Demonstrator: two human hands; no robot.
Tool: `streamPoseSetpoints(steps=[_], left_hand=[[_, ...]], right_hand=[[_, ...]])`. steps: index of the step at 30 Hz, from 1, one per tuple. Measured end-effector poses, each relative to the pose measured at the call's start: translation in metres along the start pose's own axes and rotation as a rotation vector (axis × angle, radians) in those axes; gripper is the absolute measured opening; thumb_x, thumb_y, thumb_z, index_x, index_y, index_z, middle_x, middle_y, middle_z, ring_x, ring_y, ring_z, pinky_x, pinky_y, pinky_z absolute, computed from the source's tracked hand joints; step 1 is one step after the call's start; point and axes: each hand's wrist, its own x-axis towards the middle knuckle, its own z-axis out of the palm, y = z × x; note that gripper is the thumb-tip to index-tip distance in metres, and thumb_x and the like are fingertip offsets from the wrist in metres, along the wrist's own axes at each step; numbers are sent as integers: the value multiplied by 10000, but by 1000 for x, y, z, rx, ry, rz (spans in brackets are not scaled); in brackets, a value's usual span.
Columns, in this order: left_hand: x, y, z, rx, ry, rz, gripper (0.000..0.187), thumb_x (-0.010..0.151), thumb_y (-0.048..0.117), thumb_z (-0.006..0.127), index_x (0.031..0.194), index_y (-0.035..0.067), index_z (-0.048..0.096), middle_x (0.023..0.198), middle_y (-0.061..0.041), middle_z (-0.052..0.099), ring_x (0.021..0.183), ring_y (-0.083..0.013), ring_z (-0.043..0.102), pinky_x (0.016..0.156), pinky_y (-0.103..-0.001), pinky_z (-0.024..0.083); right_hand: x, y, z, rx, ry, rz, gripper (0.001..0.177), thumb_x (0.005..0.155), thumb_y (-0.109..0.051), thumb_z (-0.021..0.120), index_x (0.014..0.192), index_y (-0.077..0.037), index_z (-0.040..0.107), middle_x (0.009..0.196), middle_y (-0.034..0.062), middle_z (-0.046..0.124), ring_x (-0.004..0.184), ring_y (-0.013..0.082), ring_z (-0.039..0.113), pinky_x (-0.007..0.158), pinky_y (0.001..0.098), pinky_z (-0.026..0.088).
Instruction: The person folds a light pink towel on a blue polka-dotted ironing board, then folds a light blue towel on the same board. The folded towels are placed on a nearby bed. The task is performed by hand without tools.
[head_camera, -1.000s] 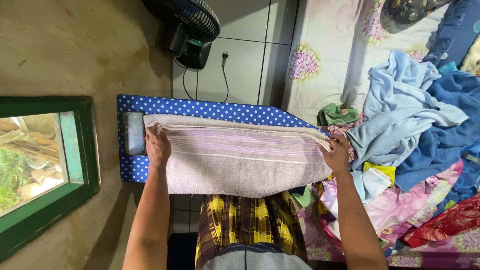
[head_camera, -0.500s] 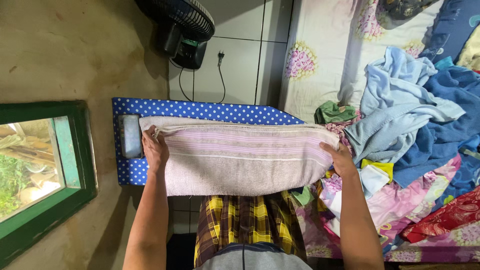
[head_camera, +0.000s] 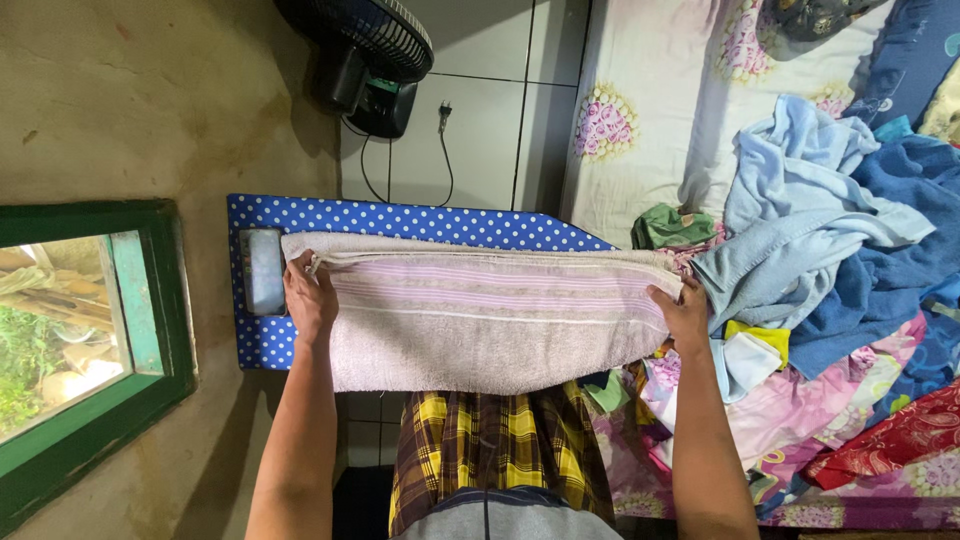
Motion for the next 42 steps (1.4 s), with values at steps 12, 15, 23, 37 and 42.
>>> streamPoseSetpoints(steps=[12, 15, 23, 37, 42], left_hand=[[2, -20, 2, -113, 26, -111, 267, 960, 175, 701, 1173, 17, 666, 1105, -199, 725, 1047, -408, 657, 920, -479, 506], [-3, -27, -4, -201, 74, -121, 279, 929, 170, 731, 1138, -7, 679, 1029, -193, 743, 923, -342, 726, 818, -423, 560], [8, -31, -25, -148, -13, -348, 275, 968, 242, 756, 1170, 56, 751, 839, -151, 732, 719, -254, 660, 618, -395, 504], [41, -47, 25, -100, 103, -294, 317, 852, 277, 745, 1069, 51, 785, 944, -169, 741, 843, -302, 714, 787, -416, 563], [29, -34, 33, 131, 133, -349, 371, 932, 216, 677, 1219, -15, 636, 1188, -243, 600, 1161, -404, 560, 974, -540, 475]], right_hand=[[10, -8, 8, -47, 142, 135, 387, 923, -214, 791, 1213, 33, 720, 1090, 120, 639, 898, 238, 611, 805, 361, 491], [-13, -17, 3, -95, 260, -68, 253, 960, -126, 795, 1146, 33, 731, 1141, 122, 642, 1018, 243, 593, 890, 348, 476], [-12, -21, -4, 452, 76, 312, 190, 996, -94, 667, 1165, -12, 693, 954, -33, 663, 829, 54, 553, 734, 224, 445], [36, -5, 34, -52, 84, 277, 239, 942, -202, 755, 1104, -27, 736, 881, 118, 729, 745, 229, 642, 727, 359, 507], [19, -13, 54, -314, 335, 98, 492, 895, -297, 797, 1267, -9, 652, 1189, 264, 603, 1106, 439, 578, 938, 499, 478]])
